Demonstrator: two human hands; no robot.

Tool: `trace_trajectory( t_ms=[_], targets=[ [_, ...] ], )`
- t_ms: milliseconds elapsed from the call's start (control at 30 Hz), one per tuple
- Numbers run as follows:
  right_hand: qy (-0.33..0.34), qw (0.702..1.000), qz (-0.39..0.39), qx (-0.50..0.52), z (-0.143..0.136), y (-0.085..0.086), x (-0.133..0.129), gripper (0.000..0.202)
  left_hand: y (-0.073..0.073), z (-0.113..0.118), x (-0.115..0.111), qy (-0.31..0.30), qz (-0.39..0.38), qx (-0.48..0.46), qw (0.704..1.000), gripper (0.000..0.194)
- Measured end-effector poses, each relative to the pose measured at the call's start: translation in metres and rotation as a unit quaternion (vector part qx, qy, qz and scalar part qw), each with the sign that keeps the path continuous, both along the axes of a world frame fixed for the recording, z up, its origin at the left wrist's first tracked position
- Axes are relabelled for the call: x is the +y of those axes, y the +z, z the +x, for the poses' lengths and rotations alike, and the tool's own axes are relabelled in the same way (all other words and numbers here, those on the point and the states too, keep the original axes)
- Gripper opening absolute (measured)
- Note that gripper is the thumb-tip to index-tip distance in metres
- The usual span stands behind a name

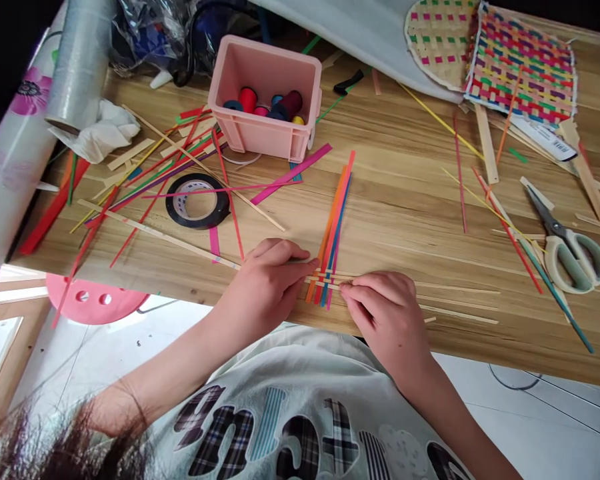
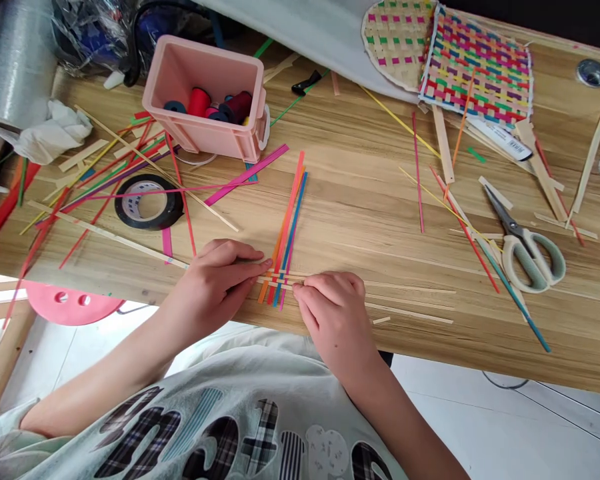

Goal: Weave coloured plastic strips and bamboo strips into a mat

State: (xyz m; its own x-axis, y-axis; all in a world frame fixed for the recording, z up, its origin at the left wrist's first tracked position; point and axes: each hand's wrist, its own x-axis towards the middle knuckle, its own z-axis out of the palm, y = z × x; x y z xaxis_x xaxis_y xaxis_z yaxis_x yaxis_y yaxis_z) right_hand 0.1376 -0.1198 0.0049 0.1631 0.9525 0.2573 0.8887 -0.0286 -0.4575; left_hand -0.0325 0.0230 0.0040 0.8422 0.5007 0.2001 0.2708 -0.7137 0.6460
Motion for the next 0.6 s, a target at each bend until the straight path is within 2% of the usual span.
trace_trajectory(
  t_ms=[233,333,400,500,600],
  targets=[
    [0.010,1.000,-0.006,0.005,0.002,0.000,0.000,0.011,-0.001,0.005,-0.001,0.011,0.012,0.002,1.000,0.026],
    [0.005,1.000,-0.010,0.012,0.001,0.000,0.000,0.010,0.001,0.000,-0.004,0.008,0.020,0.007,1.000,0.028],
    [-0.003,1.000,-0.012,0.015,0.001,0.000,0.000,0.010,0.002,-0.008,-0.009,0.018,0.060,-0.008,0.998,0.030],
    [-0.008,1.000,-0.014,0.007,0.001,0.001,-0.001,0.010,-0.001,-0.023,-0.018,0.032,0.168,-0.055,0.984,0.034],
    [-0.006,1.000,-0.011,-0.005,0.001,0.001,-0.001,0.011,-0.007,-0.031,-0.024,0.009,0.194,-0.028,0.981,0.035]
  ],
)
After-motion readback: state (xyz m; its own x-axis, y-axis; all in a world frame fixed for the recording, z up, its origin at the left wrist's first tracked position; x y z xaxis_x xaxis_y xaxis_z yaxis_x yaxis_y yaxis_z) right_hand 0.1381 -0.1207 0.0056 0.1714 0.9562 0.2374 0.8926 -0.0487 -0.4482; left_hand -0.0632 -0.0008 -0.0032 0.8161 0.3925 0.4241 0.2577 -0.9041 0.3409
